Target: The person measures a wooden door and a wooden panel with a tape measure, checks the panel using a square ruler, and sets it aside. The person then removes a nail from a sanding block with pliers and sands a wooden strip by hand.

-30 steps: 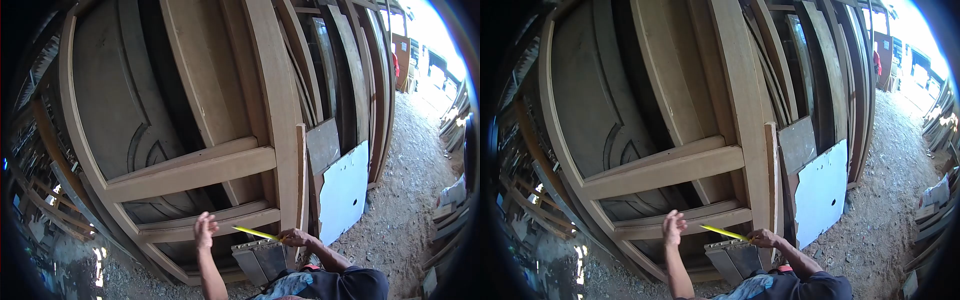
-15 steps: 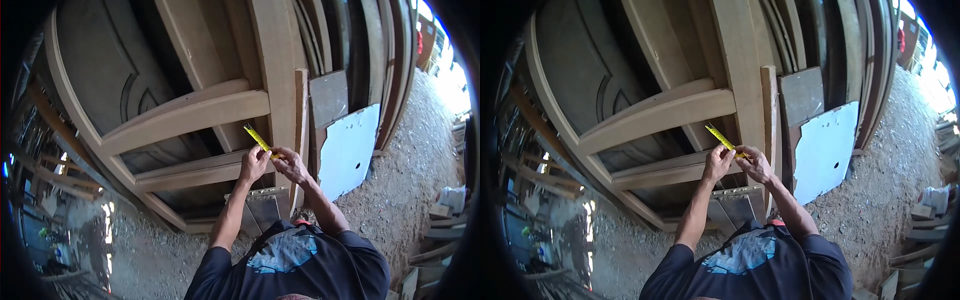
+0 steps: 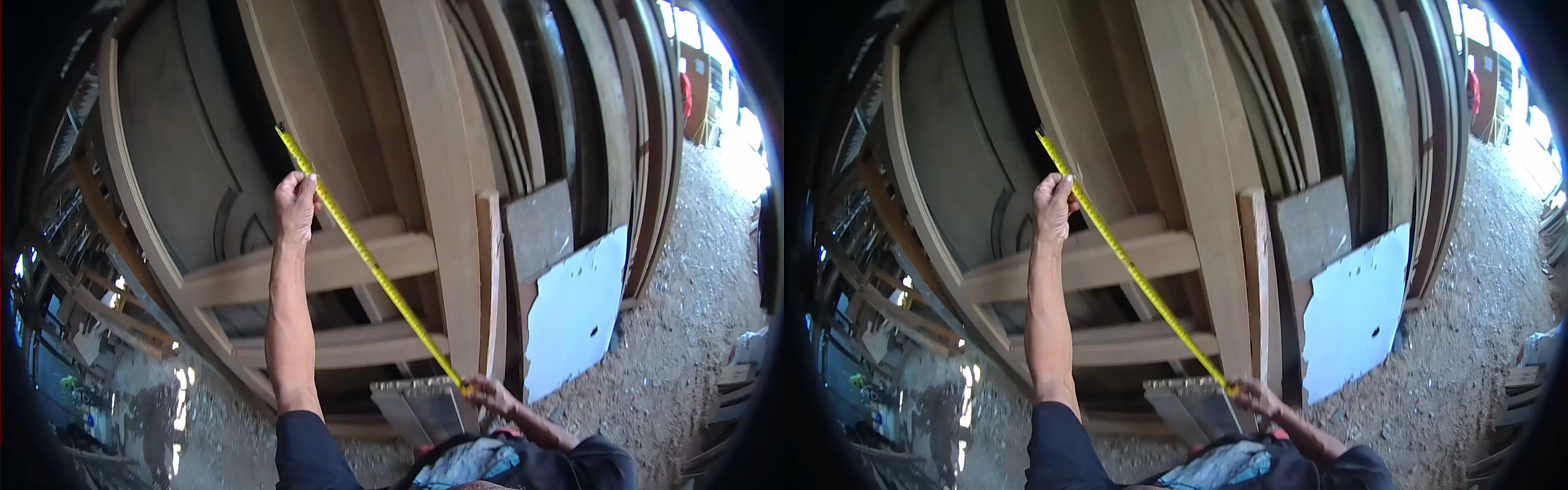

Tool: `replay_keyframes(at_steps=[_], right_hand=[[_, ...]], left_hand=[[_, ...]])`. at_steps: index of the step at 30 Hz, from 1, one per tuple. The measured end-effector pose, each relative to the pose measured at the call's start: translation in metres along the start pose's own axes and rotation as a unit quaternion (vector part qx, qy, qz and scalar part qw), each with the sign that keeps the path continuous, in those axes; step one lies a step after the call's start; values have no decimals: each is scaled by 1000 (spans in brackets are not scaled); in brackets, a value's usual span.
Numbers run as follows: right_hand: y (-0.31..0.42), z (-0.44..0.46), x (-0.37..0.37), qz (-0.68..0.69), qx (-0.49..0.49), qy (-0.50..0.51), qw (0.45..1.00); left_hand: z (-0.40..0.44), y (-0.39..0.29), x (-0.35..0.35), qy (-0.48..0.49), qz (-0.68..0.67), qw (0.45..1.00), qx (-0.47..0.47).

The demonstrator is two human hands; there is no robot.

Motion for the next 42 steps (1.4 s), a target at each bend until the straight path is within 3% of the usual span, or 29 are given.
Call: replay_keyframes(at_steps=[2,3,5,6,7,9,11,13,20,23,27,35,42], right_hand=[[-23,-4,11,71,5,-9,997],[1,-6,21,89,16,-26,996],[22,11,27,26,-16,-76,997],[24,29,29,38,-85,-116,989],[55,39,32,12,-99,-124,987],[83,66,29,-53,-127,-168,976],[127,82,47,-58,-165,-238,955],[155,91,64,-53,-194,-255,946],[116,108,115,21,-245,-268,931],[58,106,120,-2,-189,-275,943],[29,103,114,26,-136,-254,957],[110,137,35,-22,-183,-256,949],[163,173,-12,-49,-210,-257,942]], left_hand=[[19,-14,5,-16,11,1000,21],[20,-15,14,-20,22,999,23],[2,-17,44,42,86,995,-4],[-14,-14,56,99,139,985,-18],[-24,12,68,141,182,972,52],[-61,39,94,234,162,957,58],[-102,40,110,232,306,922,56],[-115,40,113,254,245,935,34],[-12,14,94,226,155,958,87],[33,-31,89,168,155,963,142],[100,-55,81,109,138,977,120],[158,-57,102,38,104,987,113],[192,-29,124,61,101,987,110]])
Point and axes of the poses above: each hand's wrist, its own z-axis towards the middle knuckle, its own x-axis out of the palm, y = z × x, the point moved 1 cm from there along z, towards the middle knuckle, and after that the axes turned 10 degrees about y, right-handed, at the moved point
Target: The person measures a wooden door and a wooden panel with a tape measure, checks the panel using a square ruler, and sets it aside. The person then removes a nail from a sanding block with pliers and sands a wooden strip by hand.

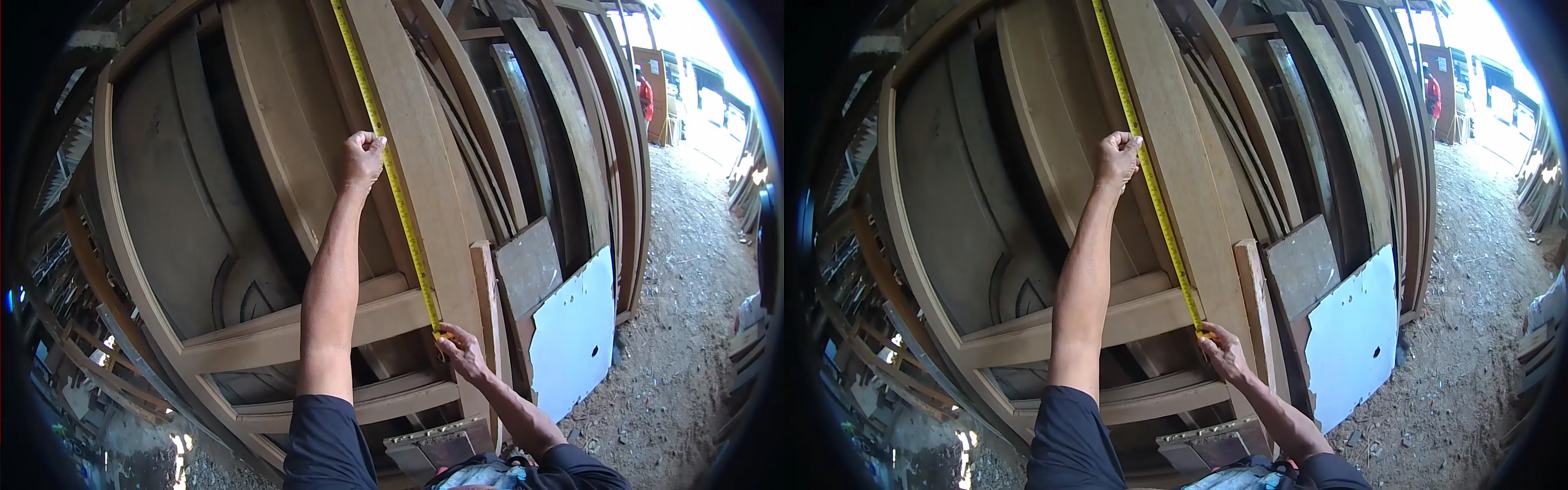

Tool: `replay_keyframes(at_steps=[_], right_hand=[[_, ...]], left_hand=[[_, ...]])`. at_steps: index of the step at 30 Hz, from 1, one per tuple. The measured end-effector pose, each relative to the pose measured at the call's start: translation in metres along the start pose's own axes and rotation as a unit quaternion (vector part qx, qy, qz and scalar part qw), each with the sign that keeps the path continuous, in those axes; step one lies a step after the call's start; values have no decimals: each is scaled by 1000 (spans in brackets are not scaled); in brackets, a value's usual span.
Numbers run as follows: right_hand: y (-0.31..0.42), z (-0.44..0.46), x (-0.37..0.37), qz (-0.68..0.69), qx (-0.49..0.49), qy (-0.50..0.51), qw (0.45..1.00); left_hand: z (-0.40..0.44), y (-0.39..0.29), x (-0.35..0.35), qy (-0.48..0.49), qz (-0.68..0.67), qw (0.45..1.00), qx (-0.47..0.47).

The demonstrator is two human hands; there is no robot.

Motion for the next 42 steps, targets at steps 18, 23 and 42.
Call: replay_keyframes(at_steps=[18,23,42], right_hand=[[17,18,-20,9,6,2,1000],[19,17,-22,10,15,8,1000],[24,16,-19,-17,1,0,1000]], left_hand=[[25,14,22,-41,-16,999,22],[23,17,22,-36,-44,998,22],[34,16,22,-48,-17,998,27]])
Point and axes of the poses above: each hand's wrist, its own z-axis towards the middle knuckle, its own x-axis out of the palm, y = z × x, the point moved 1 cm from there along z, towards the middle knuckle, and after that the axes turned 10 degrees about y, right-handed, at the moved point
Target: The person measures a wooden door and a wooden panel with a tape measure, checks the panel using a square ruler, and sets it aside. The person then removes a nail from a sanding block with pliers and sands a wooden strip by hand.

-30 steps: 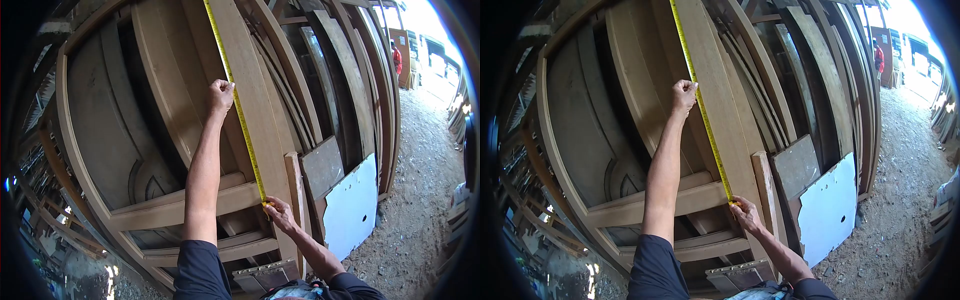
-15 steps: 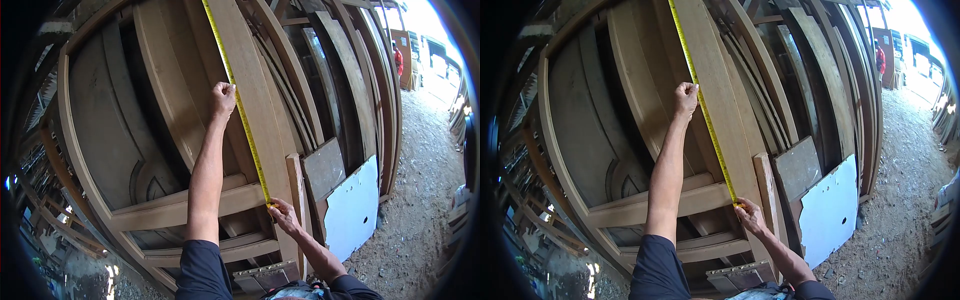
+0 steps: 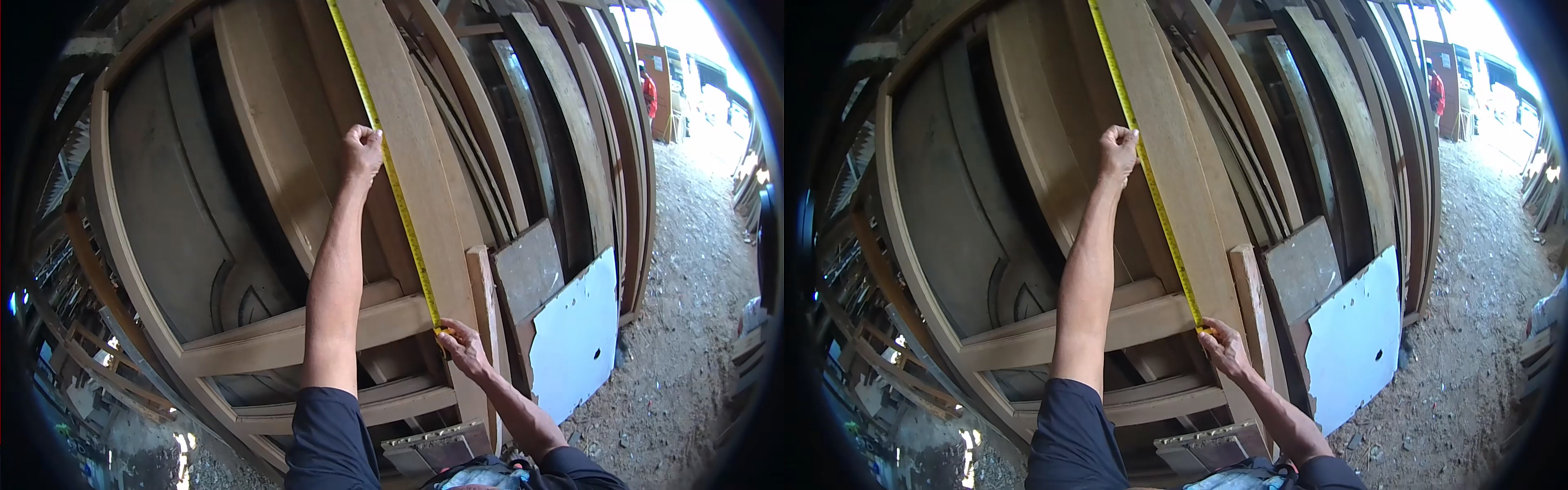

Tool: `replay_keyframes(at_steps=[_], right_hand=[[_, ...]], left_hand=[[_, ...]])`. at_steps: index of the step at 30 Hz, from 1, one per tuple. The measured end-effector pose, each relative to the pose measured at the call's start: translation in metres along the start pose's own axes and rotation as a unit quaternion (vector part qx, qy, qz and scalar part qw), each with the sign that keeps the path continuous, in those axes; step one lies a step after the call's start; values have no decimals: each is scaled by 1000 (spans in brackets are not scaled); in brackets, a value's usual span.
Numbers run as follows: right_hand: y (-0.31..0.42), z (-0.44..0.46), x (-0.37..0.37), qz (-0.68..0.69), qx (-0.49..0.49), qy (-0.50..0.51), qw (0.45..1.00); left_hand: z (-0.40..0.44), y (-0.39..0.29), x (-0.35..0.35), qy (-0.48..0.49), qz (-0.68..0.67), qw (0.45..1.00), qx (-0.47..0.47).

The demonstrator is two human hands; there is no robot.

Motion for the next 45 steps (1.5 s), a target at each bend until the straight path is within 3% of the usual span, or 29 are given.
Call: replay_keyframes(at_steps=[6,7,8,15,24,42,45], right_hand=[[-8,2,3,-44,-24,-28,998],[6,-2,6,-63,13,-34,997],[-24,5,9,-93,2,-66,994],[-11,2,32,-160,6,-172,972],[-7,5,33,-125,50,-178,975],[-12,9,29,-91,51,-161,981],[-22,12,27,-140,25,-166,976]], left_hand=[[-8,-22,2,41,-14,999,5],[-9,-28,0,49,10,999,-7],[-6,-26,-2,54,11,998,-9],[-1,-23,-2,53,11,998,-25],[0,-21,0,46,7,999,0],[-8,-23,6,12,-16,1000,20],[-7,-20,6,10,-20,999,32]])
Point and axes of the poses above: each hand's wrist, its own z-axis towards the middle knuckle, its own x-axis out of the palm, y = z × x, the point moved 1 cm from there along z, towards the middle knuckle, and after that the axes turned 10 degrees about y, right-handed, at the moved point
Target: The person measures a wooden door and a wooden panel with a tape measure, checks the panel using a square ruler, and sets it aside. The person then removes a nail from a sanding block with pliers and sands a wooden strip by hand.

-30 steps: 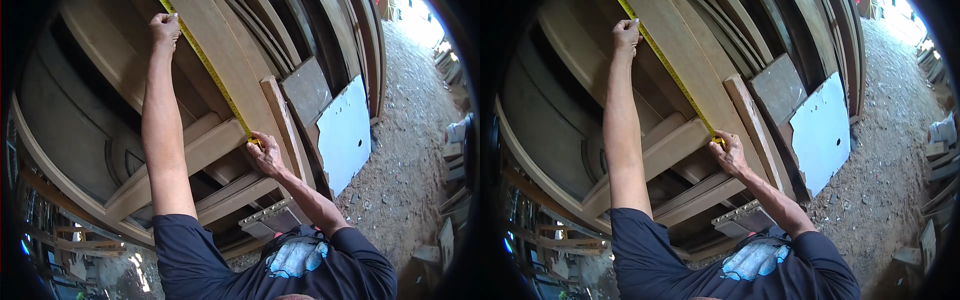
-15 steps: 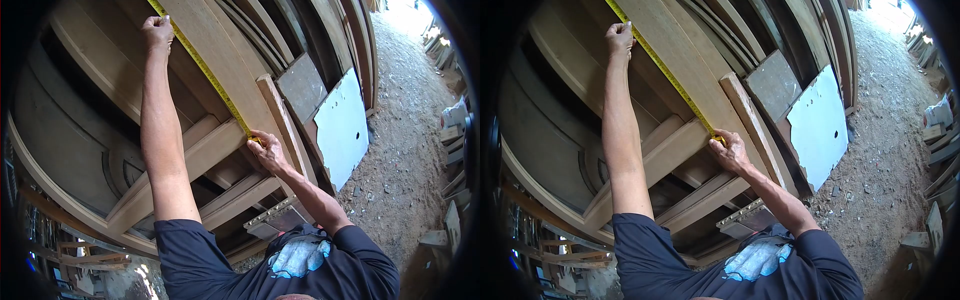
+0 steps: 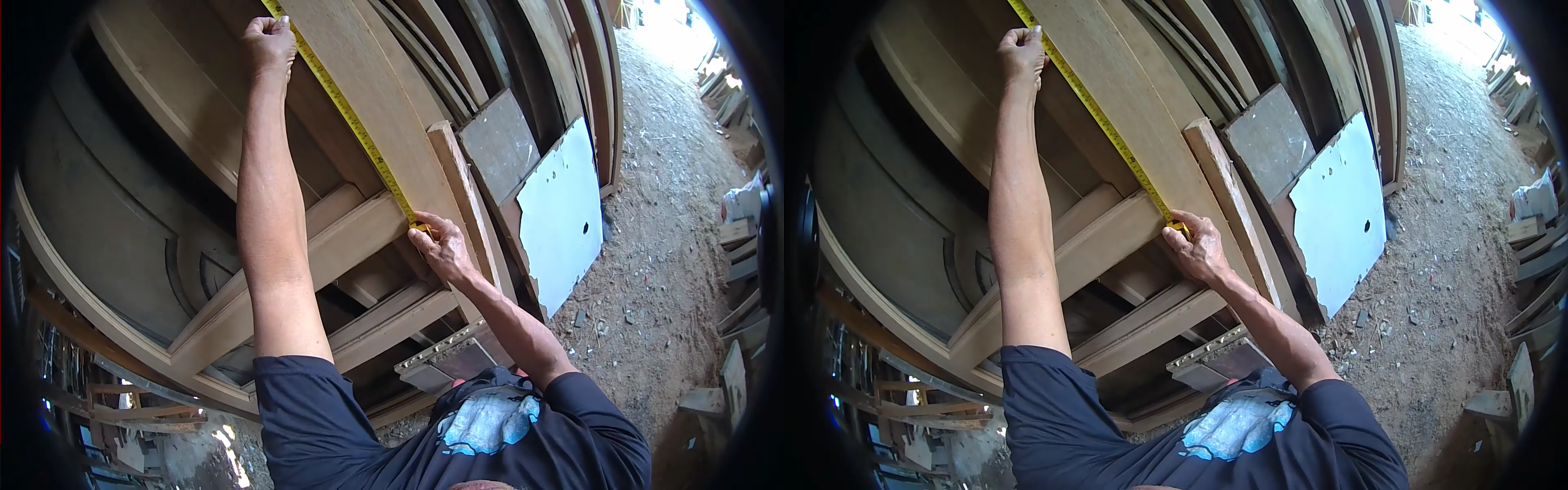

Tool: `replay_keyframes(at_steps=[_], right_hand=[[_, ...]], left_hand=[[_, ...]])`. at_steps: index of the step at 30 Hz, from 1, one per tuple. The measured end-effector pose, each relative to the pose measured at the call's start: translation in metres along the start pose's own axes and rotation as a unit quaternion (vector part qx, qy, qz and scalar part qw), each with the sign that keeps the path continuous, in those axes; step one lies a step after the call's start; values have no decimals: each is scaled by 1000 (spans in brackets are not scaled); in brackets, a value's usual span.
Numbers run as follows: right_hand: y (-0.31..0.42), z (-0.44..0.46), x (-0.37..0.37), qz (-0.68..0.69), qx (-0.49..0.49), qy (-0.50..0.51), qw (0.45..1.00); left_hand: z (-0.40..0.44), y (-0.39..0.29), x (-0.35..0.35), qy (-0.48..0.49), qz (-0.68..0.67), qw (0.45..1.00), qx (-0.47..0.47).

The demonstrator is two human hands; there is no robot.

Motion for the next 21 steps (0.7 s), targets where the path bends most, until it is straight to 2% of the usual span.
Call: replay_keyframes(at_steps=[12,15,21], right_hand=[[-6,4,-1,30,-2,20,999],[-4,3,-2,26,-6,23,999],[8,0,-4,76,18,30,996]], left_hand=[[3,3,0,-3,14,1000,-7],[-3,-4,-1,13,-2,999,-34],[2,2,1,-2,-4,1000,-15]])
Point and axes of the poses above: each hand's wrist, its own z-axis towards the middle knuckle, its own x-axis out of the palm, y = z × x, the point moved 1 cm from there along z, towards the middle knuckle, and after that the axes turned 10 degrees about y, right-handed, at the moved point
